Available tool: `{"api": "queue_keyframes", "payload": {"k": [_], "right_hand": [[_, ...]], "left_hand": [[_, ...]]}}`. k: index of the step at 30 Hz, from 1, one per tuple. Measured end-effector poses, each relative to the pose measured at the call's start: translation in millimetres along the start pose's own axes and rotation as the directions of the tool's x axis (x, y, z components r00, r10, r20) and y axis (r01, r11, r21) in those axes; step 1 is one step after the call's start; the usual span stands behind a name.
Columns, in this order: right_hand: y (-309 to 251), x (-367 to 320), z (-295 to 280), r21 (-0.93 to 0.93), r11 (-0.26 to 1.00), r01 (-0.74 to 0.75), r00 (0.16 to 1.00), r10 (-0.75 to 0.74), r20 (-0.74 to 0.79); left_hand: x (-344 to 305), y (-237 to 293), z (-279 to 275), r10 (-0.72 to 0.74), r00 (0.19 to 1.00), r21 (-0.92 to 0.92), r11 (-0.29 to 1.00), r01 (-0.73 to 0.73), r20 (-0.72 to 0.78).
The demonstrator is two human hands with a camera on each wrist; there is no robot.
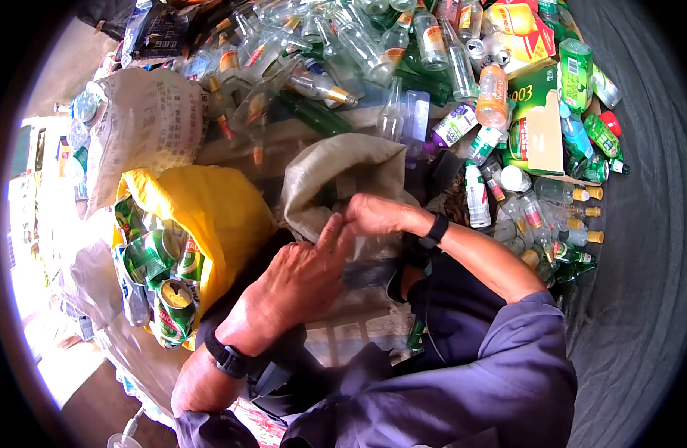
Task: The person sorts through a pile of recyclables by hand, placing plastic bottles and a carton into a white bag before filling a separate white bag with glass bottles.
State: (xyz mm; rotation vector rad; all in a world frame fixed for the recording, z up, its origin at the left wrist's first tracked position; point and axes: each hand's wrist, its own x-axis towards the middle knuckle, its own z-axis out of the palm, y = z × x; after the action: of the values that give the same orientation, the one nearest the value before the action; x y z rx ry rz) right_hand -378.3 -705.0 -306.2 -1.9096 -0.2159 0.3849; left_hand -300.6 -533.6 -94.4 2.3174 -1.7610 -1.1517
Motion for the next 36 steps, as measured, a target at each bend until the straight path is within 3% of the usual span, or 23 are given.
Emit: {"api": "queue_keyframes", "payload": {"k": [1,3,6,8,9,10,12,13,15,16,17,20,22,23,25,27,29,30,31,33,34,35,36], "right_hand": [[-19.8,-4.6,-8.8,0.184,0.983,-0.001,1.000,0.003,-0.015],[-44.2,-8.1,-21.3,0.112,0.993,-0.028,0.999,0.025,0.030],[-53.2,-10.7,-20.9,0.255,0.964,0.075,0.997,-0.071,-0.025],[-53.1,-12.9,-21.8,0.368,0.929,-0.027,0.999,0.018,0.028],[-53.9,-13.9,-26.6,0.367,0.930,-0.025,0.999,0.015,0.031],[-53.7,-14.4,-34.9,0.295,0.956,0.008,0.997,-0.028,0.066],[-39.0,-11.7,-45.1,0.069,0.991,0.118,0.989,-0.124,0.085],[-25.5,-5.2,-44.5,0.068,0.998,0.005,0.996,-0.012,0.094],[36.1,11.0,-35.4,-0.353,0.924,0.145,0.983,-0.094,0.156],[21.6,13.7,-45.0,-0.312,0.895,-0.318,0.920,0.371,0.125],[22.3,11.2,-44.7,-0.355,0.858,-0.371,0.919,0.395,-0.004],[28.3,5.7,-57.8,-0.405,0.805,-0.434,0.862,0.501,0.071],[59.6,1.0,-38.0,-0.475,0.749,-0.462,0.886,0.414,-0.208],[49.7,1.5,-41.6,-0.475,0.748,-0.463,0.885,0.416,-0.207],[5.3,7.4,-61.2,-0.570,0.680,-0.461,0.838,0.545,-0.029],[-5.9,7.6,-64.1,-0.614,0.668,-0.421,0.848,0.531,-0.004],[12.0,4.1,-58.7,-0.526,0.669,-0.525,0.850,0.438,-0.293],[58.4,4.9,-38.3,-0.424,0.743,-0.518,0.807,0.260,-0.530],[67.9,5.6,-32.8,-0.426,0.742,-0.517,0.807,0.257,-0.532],[67.7,5.8,-28.2,-0.603,0.646,-0.468,0.779,-0.021,-0.627],[69.3,6.9,-29.9,-0.604,0.641,-0.474,0.776,-0.020,-0.630],[59.0,9.1,-35.6,-0.587,0.671,-0.453,0.869,0.185,-0.458],[49.3,9.0,-42.7,-0.560,0.701,-0.442,0.897,0.369,-0.246]], "left_hand": [[-0.3,1.5,-1.6,-0.025,1.000,-0.024,0.999,0.025,-0.010],[-0.1,1.4,-0.2,-0.030,1.000,-0.021,0.999,0.029,-0.003],[0.0,-3.3,6.6,-0.033,0.999,0.000,0.999,0.033,-0.019],[-0.1,-7.2,12.4,-0.023,0.999,0.018,1.000,0.024,-0.042],[-1.5,-9.0,15.5,-0.007,0.992,0.051,0.999,0.013,-0.125],[-2.9,-9.6,17.0,0.011,0.979,0.084,0.996,0.006,-0.206],[-3.3,-9.6,11.6,-0.014,0.986,0.070,0.997,0.026,-0.165],[-3.3,-9.0,8.3,-0.035,0.992,0.056,0.998,0.042,-0.124],[-4.3,-5.4,1.2,-0.039,0.992,0.062,0.997,0.047,-0.121],[-4.5,-4.4,-0.4,-0.044,0.992,0.069,0.996,0.053,-0.119],[-4.5,-5.0,0.6,-0.048,0.992,0.070,0.996,0.056,-0.117],[-4.9,-7.7,2.6,-0.045,0.989,0.075,0.996,0.056,-0.143],[-5.1,-7.0,2.1,-0.040,0.990,0.101,0.993,0.054,-0.135],[-5.7,-7.2,3.4,-0.039,0.990,0.099,0.994,0.053,-0.134],[-7.8,-8.6,5.1,-0.031,0.989,0.106,0.993,0.046,-0.143],[-10.4,-5.1,-1.8,-0.037,0.992,0.139,0.989,0.055,-0.124],[-10.8,-3.3,-4.6,-0.041,0.993,0.173,0.983,0.059,-0.109],[-9.9,-3.1,-4.7,-0.048,0.992,0.166,0.984,0.067,-0.119],[-8.9,-3.3,-4.6,-0.056,0.990,0.159,0.984,0.076,-0.128],[-8.7,-4.2,-2.4,-0.054,0.988,0.148,0.986,0.075,-0.144],[-8.2,-4.4,-1.3,-0.051,0.986,0.134,0.988,0.073,-0.158],[-8.3,-4.6,-1.5,-0.043,0.986,0.134,0.989,0.065,-0.159],[-9.2,-5.2,-2.8,-0.042,0.987,0.140,0.988,0.064,-0.156]]}}
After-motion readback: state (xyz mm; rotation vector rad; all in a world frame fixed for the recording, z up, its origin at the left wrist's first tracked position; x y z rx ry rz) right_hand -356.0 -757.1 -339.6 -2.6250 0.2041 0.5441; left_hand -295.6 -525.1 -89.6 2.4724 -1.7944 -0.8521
